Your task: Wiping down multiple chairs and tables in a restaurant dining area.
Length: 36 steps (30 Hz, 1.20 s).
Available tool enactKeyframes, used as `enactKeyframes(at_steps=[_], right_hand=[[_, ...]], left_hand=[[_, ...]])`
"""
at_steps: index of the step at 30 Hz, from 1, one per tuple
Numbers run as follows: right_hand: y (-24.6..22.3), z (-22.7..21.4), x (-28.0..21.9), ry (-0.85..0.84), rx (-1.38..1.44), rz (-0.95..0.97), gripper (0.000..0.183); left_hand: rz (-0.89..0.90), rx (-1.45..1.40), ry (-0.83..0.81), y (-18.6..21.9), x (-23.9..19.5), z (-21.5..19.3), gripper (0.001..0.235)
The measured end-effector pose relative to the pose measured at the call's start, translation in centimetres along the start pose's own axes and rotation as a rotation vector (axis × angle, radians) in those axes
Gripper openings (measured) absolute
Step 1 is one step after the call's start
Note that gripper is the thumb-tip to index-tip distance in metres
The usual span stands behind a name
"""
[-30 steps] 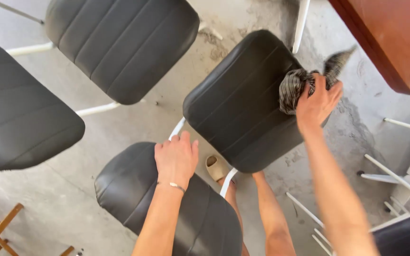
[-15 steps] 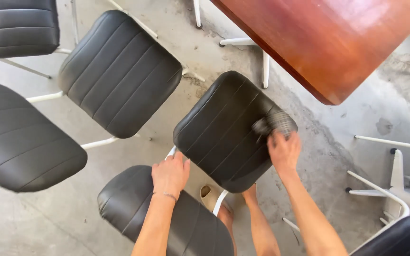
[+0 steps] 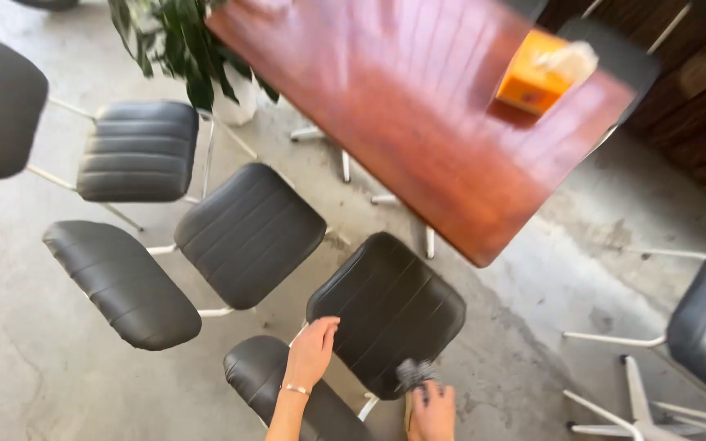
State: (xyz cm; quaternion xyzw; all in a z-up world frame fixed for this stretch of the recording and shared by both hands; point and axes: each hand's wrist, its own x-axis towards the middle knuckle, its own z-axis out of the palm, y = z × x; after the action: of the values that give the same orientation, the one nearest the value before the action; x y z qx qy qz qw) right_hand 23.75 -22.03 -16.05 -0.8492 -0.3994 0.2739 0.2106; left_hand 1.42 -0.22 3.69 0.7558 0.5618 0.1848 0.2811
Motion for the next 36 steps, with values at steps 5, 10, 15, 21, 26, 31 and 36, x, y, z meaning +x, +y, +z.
enactKeyframes(at_steps=[5,10,15,21,26,31,36], right_hand=[[5.3,-15.7,3.8,0.433,0.127,0.038,0.034],[9.8,-28.3,9.1,0.609,0.203,-0.056,0.035],[20.8,-28.7,27.4,0.742,0.117,0.037,0.035],[15.6,-35.2,44.3,0.539,0.426,-0.013,0.044],[-0.5,-45.2,48.4,0.386,0.401,-0.31,0.038],[-7.0,-48.6,50.3,0.272,0.512,-0.35,0.036],[-9.0,-48.3,52.0,0.261,0.571,-0.475,0.033]], left_hand=[[-0.279,-0.454,-0.102,6.9,-3.3,1.1,0.025],[-0.183,-0.582,-0.056,17.0,0.7,7.1,0.03],[-0.006,-0.374,0.061,26.2,11.5,13.6,0.041],[-0.254,-0.505,-0.092,38.0,22.6,16.8,0.053],[-0.302,-0.666,0.011,46.0,24.9,11.1,0.057],[-0.383,-0.653,0.07,46.0,24.9,8.8,0.06],[-0.388,-0.644,0.156,45.6,24.2,5.4,0.061]])
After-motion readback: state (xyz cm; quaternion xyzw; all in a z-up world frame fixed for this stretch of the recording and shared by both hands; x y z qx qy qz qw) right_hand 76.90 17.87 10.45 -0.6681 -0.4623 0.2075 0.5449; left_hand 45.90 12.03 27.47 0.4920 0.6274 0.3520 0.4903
